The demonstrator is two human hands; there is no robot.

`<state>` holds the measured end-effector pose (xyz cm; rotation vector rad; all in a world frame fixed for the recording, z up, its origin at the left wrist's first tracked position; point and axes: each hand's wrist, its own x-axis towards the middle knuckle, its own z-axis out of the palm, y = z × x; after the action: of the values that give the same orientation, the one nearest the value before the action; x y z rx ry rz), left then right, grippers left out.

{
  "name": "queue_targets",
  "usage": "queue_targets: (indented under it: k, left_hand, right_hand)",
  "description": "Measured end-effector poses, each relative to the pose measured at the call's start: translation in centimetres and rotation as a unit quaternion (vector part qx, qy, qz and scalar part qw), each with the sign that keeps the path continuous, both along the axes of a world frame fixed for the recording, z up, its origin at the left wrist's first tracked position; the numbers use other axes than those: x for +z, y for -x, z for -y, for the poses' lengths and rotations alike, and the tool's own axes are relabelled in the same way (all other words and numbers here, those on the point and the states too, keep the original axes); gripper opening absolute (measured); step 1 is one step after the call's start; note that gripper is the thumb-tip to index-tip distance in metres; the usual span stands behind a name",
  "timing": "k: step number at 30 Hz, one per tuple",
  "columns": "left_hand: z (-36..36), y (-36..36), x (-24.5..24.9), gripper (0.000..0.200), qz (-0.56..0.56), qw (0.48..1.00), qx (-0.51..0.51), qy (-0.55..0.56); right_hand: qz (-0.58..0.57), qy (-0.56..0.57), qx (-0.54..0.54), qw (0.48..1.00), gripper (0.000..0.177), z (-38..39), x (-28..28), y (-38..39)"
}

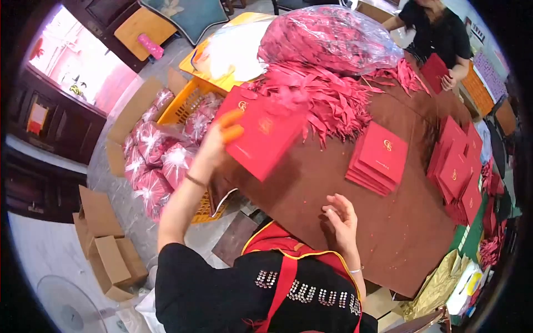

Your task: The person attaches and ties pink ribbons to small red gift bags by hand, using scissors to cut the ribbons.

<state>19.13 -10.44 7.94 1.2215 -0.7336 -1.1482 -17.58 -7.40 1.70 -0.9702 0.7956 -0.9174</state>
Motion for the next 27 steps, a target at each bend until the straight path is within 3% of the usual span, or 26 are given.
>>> queue_targets:
  k: [3, 5, 7, 8, 10, 12, 14, 19, 20, 22, 23, 24, 26, 27]
  left_hand:
    - [2.9, -7.1, -0.5, 0.043, 0.057, 0.997, 0.043, 0.039]
    - [4.3, -8.9, -1.0, 0.041, 0.096, 0.992, 0.069, 0.039]
    - [5.3, -9.7, -1.8, 0.037, 0.267, 0.957, 0.111, 0.003]
    - [5.8, -10.0, -2.3, 0.037, 0.266, 0.958, 0.11, 0.005]
    - [6.8, -10.6, -4.2, 0.032, 0.479, 0.867, 0.136, -0.013]
    - [7.4, -11.4, -6.2, 0.03, 0.453, 0.88, 0.141, 0.023]
    - [7.4, -11.3, -6.2, 0.031, 0.471, 0.873, 0.127, -0.005]
    - [6.7, -8.9, -3.2, 0.03, 0.509, 0.85, 0.133, -0.028]
    - [7.4, -10.7, -5.7, 0.03, 0.5, 0.853, 0.148, 0.013]
    - [6.9, -7.9, -2.7, 0.029, 0.507, 0.852, 0.132, 0.027]
    - [6.8, -7.3, -2.3, 0.029, 0.538, 0.83, 0.146, 0.003]
    - [6.5, -6.1, -1.5, 0.029, 0.675, 0.714, 0.177, 0.049]
    - [7.2, -3.8, -1.0, 0.027, 0.721, 0.647, 0.224, 0.104]
    - [7.1, -1.1, 0.1, 0.027, 0.631, 0.742, 0.176, 0.144]
  right_hand:
    - [-0.023, -0.03, -0.074, 0.997, 0.026, 0.0, -1.1, 1.1]
    - [-0.038, -0.017, -0.096, 0.994, 0.024, 0.3, -0.9, 1.9]
    - [-0.055, -0.003, -0.135, 0.989, 0.019, 0.8, -0.4, 2.9]
    - [-0.08, 0.005, -0.153, 0.985, 0.018, 1.1, 0.5, 3.3]
    - [-0.085, -0.002, -0.206, 0.975, 0.016, 2.0, 1.5, 4.2]
    - [-0.125, 0.061, -0.218, 0.966, 0.014, 3.2, 2.4, 5.8]
    - [-0.072, 0.087, -0.241, 0.964, 0.013, 4.2, 2.4, 7.0]
    - [-0.134, 0.101, -0.287, 0.943, 0.015, 6.0, 2.2, 8.9]
    - [-0.149, 0.107, -0.312, 0.932, 0.016, 6.4, 2.4, 9.1]
    - [-0.191, 0.119, -0.342, 0.912, 0.016, 7.2, 3.6, 8.7]
    - [-0.191, 0.136, -0.338, 0.912, 0.021, 7.8, 3.4, 8.9]
    - [-0.189, 0.152, -0.331, 0.912, 0.026, 8.4, 2.8, 9.2]
    - [-0.232, 0.153, -0.315, 0.908, 0.037, 9.6, 1.7, 9.6]
    - [-0.228, 0.156, -0.318, 0.907, 0.043, 10.2, 1.3, 9.2]
